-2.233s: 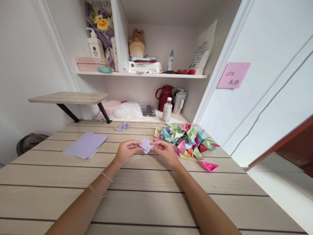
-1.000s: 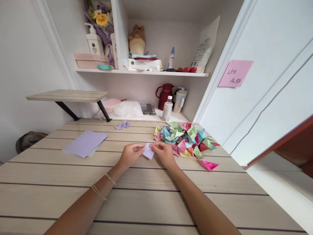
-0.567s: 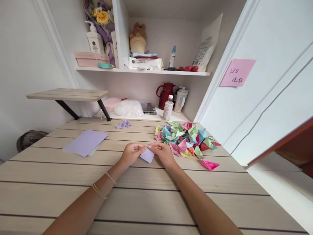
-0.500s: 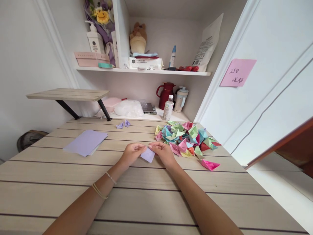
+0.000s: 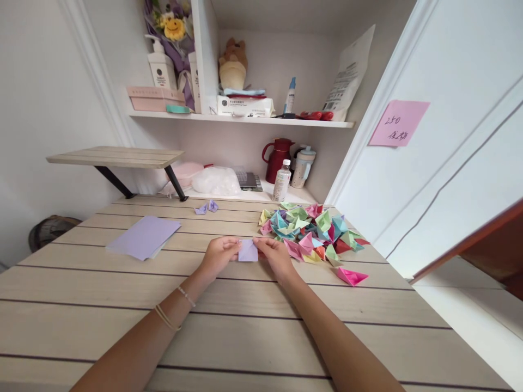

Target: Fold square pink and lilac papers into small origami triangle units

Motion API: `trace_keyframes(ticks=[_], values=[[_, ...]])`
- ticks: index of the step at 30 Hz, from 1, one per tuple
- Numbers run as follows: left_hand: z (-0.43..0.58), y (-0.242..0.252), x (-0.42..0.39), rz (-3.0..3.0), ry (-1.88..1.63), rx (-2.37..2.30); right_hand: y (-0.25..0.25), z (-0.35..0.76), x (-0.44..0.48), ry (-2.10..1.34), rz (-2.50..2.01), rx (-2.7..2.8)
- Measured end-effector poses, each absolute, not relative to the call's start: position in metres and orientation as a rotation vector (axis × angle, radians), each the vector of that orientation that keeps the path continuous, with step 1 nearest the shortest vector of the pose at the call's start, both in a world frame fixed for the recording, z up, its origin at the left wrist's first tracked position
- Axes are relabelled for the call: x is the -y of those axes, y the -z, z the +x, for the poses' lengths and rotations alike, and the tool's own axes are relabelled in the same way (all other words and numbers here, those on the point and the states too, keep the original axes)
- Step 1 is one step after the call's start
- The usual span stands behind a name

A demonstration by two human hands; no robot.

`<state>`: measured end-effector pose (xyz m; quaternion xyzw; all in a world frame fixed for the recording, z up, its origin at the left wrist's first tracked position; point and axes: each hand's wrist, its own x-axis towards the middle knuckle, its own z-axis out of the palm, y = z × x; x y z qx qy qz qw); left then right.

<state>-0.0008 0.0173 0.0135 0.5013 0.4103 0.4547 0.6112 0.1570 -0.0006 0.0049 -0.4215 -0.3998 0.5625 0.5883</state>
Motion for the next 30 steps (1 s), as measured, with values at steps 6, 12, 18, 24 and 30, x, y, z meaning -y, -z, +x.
trace_keyframes(ticks=[6,12,18,24,30], values=[[0.001,-0.017,-0.015,1.172,-1.034,-0.947,0.0,0.16,-0.003,-1.248,-0.966,1.051],[0.002,-0.017,-0.015,1.161,-1.0,-0.952,-0.004,0.163,0.001,-0.949,-1.145,1.312],[0.008,-0.014,-0.011,1.136,-1.114,-0.944,-0.003,0.155,0.003,-1.016,-1.105,1.196],[0.013,-0.014,-0.007,1.123,-1.162,-0.913,-0.003,0.152,0.006,-0.851,-1.14,1.301],[0.012,-0.014,-0.007,1.11,-1.169,-0.895,-0.008,0.15,0.009,-0.879,-1.158,1.311]])
